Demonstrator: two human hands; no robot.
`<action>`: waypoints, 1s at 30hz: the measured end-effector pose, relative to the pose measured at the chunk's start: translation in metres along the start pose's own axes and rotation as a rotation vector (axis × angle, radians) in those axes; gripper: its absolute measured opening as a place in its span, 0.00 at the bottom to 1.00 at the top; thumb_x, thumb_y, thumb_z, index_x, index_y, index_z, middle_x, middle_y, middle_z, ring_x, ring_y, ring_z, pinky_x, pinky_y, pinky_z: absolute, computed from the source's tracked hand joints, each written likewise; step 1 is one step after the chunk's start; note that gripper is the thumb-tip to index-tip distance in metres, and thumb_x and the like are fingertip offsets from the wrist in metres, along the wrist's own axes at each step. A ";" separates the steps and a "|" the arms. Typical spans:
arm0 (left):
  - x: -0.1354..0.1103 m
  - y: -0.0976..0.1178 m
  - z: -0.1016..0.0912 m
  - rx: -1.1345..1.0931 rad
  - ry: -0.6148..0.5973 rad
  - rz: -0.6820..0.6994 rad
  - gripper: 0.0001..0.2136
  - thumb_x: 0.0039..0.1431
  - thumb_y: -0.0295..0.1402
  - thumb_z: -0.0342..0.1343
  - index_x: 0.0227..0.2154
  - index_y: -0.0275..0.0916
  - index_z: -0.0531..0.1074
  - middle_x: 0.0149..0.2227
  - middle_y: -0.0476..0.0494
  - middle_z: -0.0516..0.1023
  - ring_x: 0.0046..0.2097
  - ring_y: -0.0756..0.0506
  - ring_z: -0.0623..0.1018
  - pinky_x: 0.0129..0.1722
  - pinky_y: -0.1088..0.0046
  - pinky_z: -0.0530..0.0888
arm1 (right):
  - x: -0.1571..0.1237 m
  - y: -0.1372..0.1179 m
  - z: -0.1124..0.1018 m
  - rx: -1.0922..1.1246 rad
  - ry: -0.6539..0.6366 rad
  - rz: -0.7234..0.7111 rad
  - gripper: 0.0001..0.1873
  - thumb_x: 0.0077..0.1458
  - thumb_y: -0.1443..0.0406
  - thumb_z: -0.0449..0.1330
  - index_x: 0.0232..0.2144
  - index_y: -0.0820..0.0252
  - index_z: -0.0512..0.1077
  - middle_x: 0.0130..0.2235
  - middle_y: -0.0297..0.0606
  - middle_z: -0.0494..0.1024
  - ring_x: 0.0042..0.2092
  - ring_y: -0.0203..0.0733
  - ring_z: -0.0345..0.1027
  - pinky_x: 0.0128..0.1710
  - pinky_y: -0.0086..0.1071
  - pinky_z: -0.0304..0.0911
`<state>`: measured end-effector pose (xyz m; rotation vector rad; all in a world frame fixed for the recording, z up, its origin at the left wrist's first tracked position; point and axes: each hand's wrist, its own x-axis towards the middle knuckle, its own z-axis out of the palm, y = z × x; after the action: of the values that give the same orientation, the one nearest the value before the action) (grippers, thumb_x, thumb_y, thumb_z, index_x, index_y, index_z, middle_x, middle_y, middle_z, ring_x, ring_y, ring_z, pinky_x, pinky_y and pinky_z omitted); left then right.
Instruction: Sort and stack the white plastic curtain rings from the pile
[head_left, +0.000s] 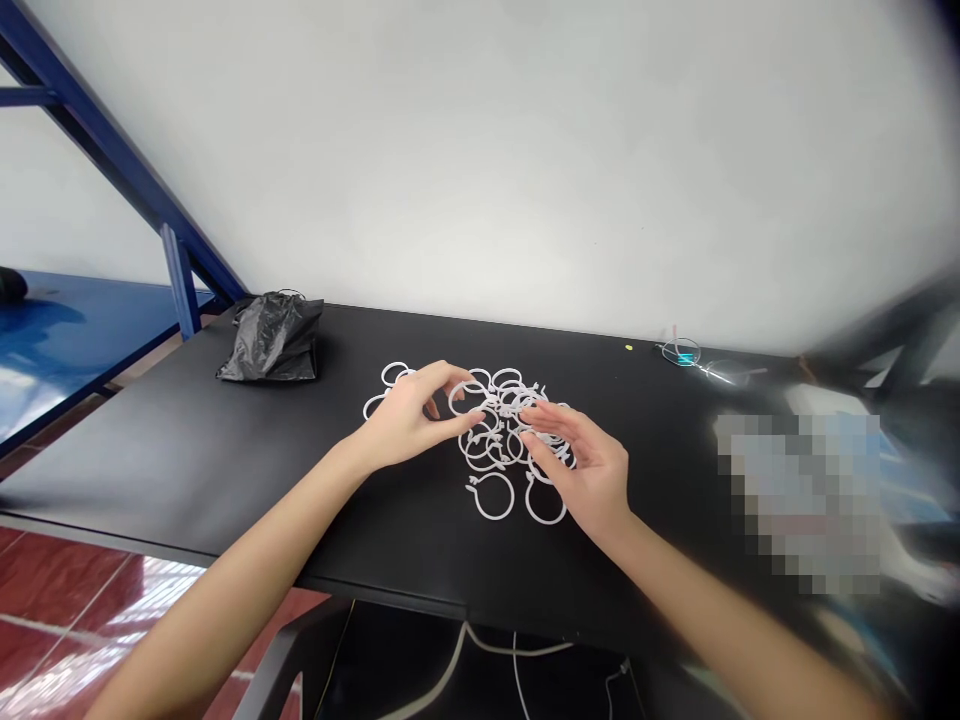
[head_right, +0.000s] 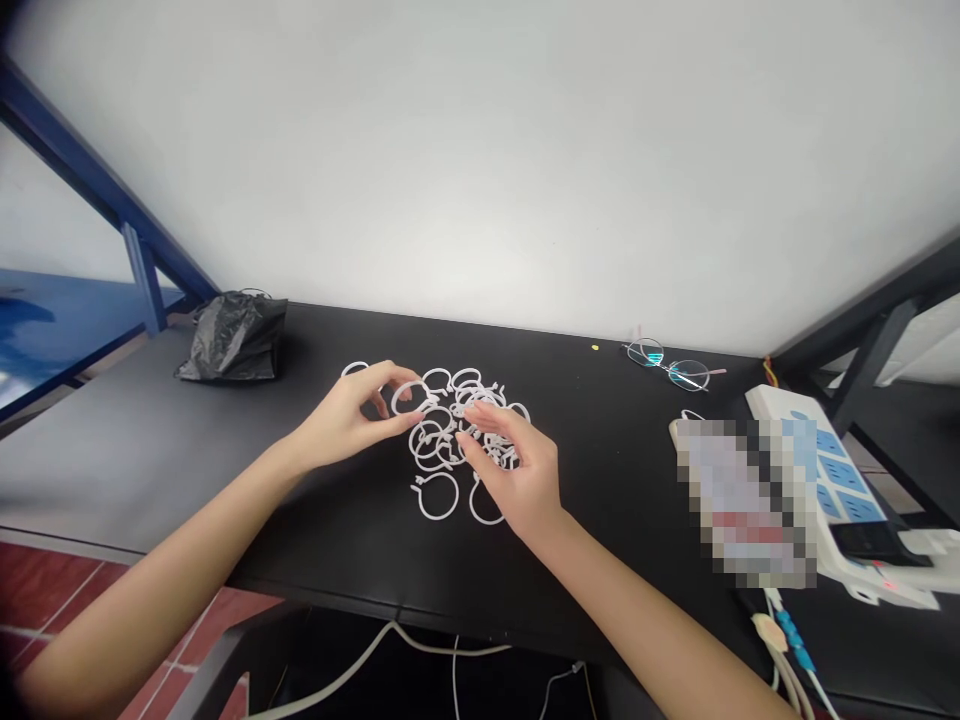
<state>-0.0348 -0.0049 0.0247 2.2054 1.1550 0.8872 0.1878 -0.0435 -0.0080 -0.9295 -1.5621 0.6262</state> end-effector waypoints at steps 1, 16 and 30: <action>0.000 -0.001 -0.002 -0.010 0.004 0.005 0.14 0.59 0.42 0.59 0.42 0.38 0.71 0.36 0.47 0.72 0.35 0.49 0.73 0.28 0.76 0.72 | 0.000 0.000 0.000 -0.013 -0.011 -0.013 0.17 0.52 0.70 0.66 0.46 0.55 0.75 0.42 0.39 0.82 0.43 0.45 0.79 0.46 0.41 0.76; -0.005 0.005 0.015 -0.005 -0.008 0.089 0.15 0.54 0.41 0.63 0.36 0.38 0.68 0.32 0.51 0.69 0.29 0.53 0.68 0.27 0.78 0.67 | 0.000 0.002 0.000 -0.143 -0.093 -0.180 0.10 0.55 0.74 0.63 0.38 0.56 0.78 0.36 0.37 0.83 0.37 0.41 0.78 0.39 0.33 0.74; -0.004 0.007 0.010 0.056 -0.085 0.063 0.15 0.56 0.45 0.60 0.37 0.39 0.68 0.36 0.47 0.73 0.36 0.48 0.72 0.33 0.74 0.71 | 0.003 0.000 -0.002 -0.105 -0.110 -0.121 0.08 0.54 0.71 0.64 0.36 0.54 0.79 0.34 0.35 0.83 0.33 0.40 0.78 0.35 0.34 0.75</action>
<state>-0.0257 -0.0128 0.0217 2.3132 1.0886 0.7874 0.1893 -0.0407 -0.0062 -0.8825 -1.7497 0.5208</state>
